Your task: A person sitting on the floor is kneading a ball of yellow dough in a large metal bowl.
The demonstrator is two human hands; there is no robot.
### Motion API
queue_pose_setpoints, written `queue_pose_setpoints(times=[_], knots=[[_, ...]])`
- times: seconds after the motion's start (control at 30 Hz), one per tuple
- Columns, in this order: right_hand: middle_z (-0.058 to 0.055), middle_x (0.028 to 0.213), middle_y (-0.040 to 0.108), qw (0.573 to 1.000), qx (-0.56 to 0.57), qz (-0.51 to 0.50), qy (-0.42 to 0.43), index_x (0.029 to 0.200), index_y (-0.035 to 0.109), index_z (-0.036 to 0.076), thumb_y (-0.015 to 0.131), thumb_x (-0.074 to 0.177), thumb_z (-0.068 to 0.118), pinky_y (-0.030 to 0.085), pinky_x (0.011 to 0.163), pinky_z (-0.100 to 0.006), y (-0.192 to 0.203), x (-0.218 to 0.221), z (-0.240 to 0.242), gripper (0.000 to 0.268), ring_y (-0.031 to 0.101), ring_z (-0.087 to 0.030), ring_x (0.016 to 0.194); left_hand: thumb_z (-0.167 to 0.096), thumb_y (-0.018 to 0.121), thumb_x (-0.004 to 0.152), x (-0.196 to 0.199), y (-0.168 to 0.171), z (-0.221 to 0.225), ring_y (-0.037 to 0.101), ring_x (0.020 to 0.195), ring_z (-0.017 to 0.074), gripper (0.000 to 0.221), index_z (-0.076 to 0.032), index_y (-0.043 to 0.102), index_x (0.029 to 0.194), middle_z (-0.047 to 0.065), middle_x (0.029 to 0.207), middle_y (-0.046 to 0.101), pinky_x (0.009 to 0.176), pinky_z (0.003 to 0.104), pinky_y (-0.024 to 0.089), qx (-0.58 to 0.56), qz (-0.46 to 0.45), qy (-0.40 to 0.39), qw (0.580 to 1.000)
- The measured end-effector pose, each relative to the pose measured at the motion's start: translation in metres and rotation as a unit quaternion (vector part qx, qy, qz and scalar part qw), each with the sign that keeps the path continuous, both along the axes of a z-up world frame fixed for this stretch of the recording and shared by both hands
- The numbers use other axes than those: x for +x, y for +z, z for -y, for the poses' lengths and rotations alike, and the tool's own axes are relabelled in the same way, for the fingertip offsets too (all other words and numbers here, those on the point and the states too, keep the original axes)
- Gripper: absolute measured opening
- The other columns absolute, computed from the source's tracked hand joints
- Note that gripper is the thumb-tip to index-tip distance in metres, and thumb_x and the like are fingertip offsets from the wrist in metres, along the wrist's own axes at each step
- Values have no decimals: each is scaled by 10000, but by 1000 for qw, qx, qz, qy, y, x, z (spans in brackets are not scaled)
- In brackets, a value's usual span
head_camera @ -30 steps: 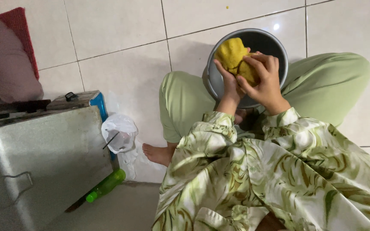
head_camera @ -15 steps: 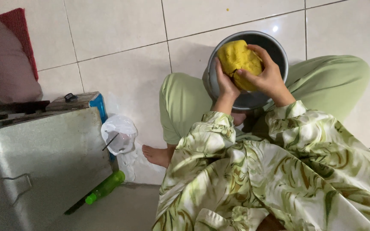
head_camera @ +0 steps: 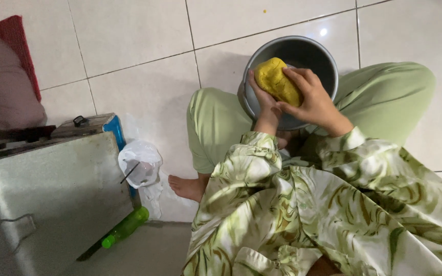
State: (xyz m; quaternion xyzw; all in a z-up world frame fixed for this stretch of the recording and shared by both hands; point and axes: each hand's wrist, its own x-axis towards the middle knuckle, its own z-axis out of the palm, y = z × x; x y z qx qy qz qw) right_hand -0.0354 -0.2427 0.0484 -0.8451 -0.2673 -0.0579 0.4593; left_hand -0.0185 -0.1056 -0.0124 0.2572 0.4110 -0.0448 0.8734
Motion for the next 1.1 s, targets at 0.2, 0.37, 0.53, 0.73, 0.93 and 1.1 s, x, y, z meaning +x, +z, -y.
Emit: queue_pose_setpoints(times=[0.2,0.37,0.53,0.73,0.93,1.1], knots=[[-205,1526,448,936,149,-317,-20,1602,232,40,433,1057,445,315,1173,-435,35,24,-16,709,430,-352,1431,-594,407,1115,-15,28,2,619,1128,207,547,-110,618,1262,91,1259,637,945,341,505,-89,351,-50,931],[-284,1367,576,995,0,-63,-82,1456,474,36,689,965,399,554,805,-430,61,-4,-41,648,678,-397,1026,-709,299,992,7,16,-3,341,1339,279,800,-254,190,1640,137,1552,281,1078,433,327,-4,326,-93,941],[-229,1205,682,991,65,-85,-79,1326,557,-12,745,972,157,557,810,-414,44,17,-29,434,701,-353,953,-622,244,1155,0,17,-1,562,1269,337,702,-51,500,1472,236,1421,557,1089,457,443,-124,387,-99,908],[-151,1263,563,907,316,-265,-86,1381,484,61,534,1079,205,554,907,-298,24,25,-9,338,603,-199,1046,-509,336,1087,-4,29,-7,279,1541,235,634,-150,305,1608,57,1661,310,1276,413,219,81,330,-163,926],[-168,1464,395,852,478,-210,-29,1572,277,235,652,1000,312,480,1063,-405,13,13,10,689,502,-323,1286,-708,565,1006,-28,-12,3,625,1148,354,752,-105,470,1445,158,1318,591,896,621,555,-261,192,-130,937],[-201,1462,448,968,229,-100,-36,1488,445,-4,701,922,133,444,1163,-469,55,12,20,635,515,-366,1340,-424,611,990,-14,31,-7,572,1050,222,371,-157,597,1248,80,1198,584,827,364,502,56,204,-78,974]])
